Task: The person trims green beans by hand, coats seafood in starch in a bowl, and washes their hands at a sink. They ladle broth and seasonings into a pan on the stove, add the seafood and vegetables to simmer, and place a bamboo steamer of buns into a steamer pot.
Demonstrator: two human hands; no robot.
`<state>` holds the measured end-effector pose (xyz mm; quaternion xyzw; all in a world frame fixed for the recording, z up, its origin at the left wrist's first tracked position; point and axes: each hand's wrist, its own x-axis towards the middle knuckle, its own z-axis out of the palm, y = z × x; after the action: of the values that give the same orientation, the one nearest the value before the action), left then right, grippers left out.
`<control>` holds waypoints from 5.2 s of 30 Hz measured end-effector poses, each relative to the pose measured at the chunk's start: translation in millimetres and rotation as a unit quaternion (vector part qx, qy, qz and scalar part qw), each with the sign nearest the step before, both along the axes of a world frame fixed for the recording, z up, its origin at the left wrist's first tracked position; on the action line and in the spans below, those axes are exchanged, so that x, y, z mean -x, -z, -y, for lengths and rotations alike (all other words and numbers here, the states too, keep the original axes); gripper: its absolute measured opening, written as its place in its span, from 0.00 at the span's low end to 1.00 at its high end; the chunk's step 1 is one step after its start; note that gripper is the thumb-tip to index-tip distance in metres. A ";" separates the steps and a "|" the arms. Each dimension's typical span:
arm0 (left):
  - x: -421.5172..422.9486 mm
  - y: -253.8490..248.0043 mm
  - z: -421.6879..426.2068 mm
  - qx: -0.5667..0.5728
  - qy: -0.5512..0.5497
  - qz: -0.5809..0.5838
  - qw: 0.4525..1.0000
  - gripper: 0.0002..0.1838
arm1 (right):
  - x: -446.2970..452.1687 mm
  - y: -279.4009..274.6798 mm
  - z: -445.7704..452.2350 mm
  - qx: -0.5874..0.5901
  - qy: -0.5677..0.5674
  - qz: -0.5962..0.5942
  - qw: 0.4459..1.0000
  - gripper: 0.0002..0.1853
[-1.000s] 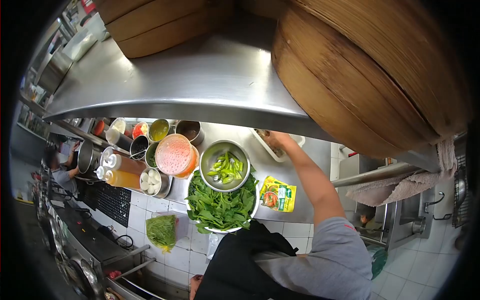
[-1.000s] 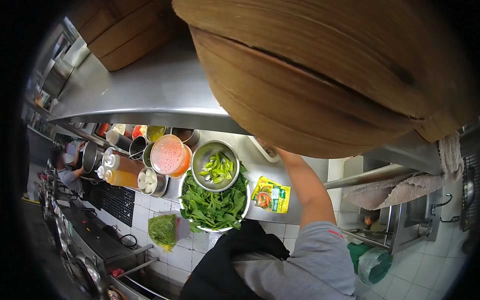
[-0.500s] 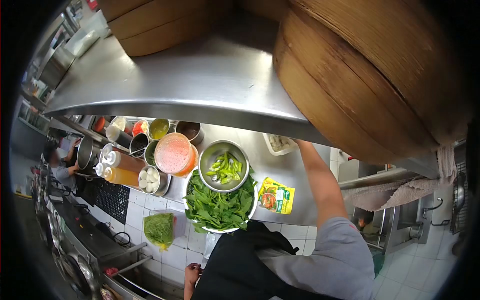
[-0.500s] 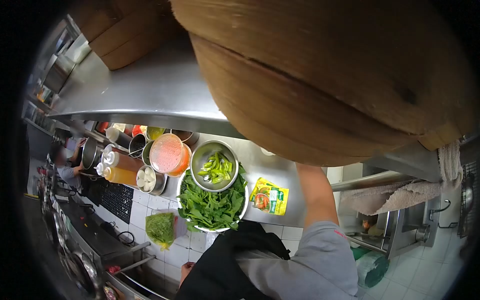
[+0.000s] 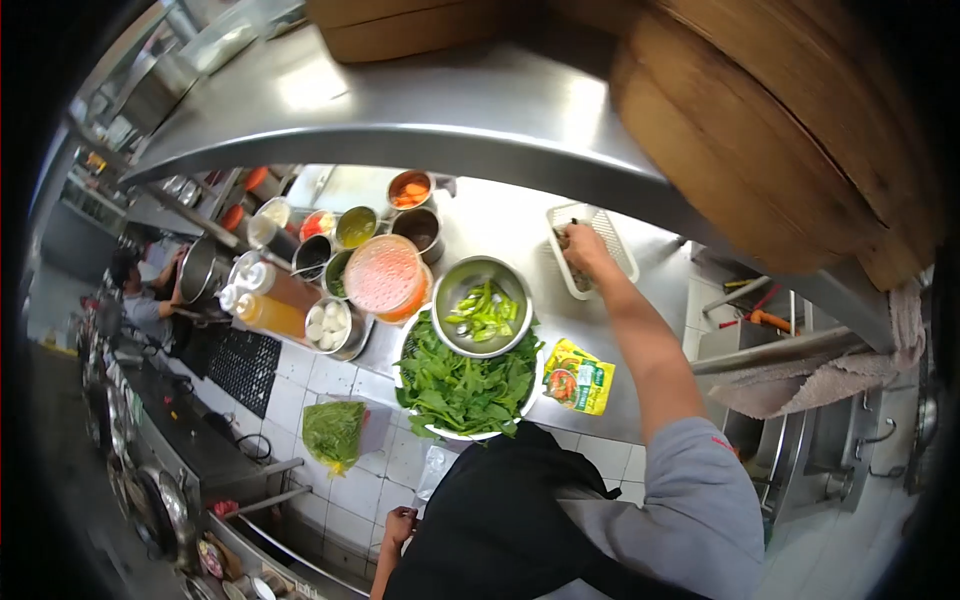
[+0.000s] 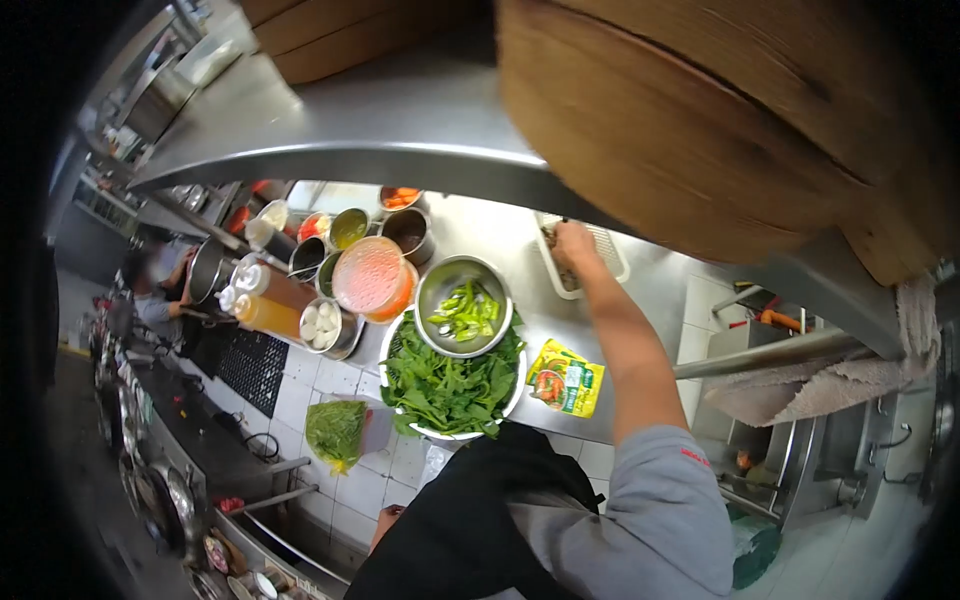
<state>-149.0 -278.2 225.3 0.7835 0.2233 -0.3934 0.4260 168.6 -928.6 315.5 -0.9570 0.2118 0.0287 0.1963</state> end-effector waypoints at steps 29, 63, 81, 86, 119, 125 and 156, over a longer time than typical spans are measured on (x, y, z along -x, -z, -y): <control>20.8 32.8 -3.0 -0.014 -0.075 0.065 0.995 0.13 | 17.1 -7.7 1.5 -0.044 -0.006 0.136 0.990 0.19; -1.5 -138.1 53.8 0.282 -0.279 0.255 0.882 0.20 | 14.7 -208.2 -189.6 -0.295 -0.281 0.087 0.909 0.10; 286.1 -162.9 -24.0 0.165 -0.619 0.358 0.679 0.25 | 393.3 -128.2 -630.2 -0.248 -0.874 0.099 0.406 0.17; 316.8 -164.3 -29.4 0.167 -0.642 0.356 0.658 0.25 | 419.1 -103.9 -674.3 -0.251 -0.912 0.025 0.322 0.13; 442.0 -178.1 -189.5 -0.024 -0.773 0.335 0.538 0.28 | 392.0 -66.0 -997.9 -0.330 -0.742 -0.161 0.561 0.06; 412.9 -174.6 -279.1 0.033 -0.722 0.415 0.553 0.25 | 456.1 -181.7 -948.8 -0.333 -0.805 -0.176 0.458 0.07; 372.7 -167.7 -241.2 -0.016 -0.773 0.387 0.502 0.25 | 435.7 -61.9 -1071.0 -0.128 -0.909 0.067 0.391 0.05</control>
<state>-521.7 -37.1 393.0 0.3804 0.5591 0.4388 0.5917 -267.2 142.4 377.4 -0.5437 -0.8038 0.1522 0.1874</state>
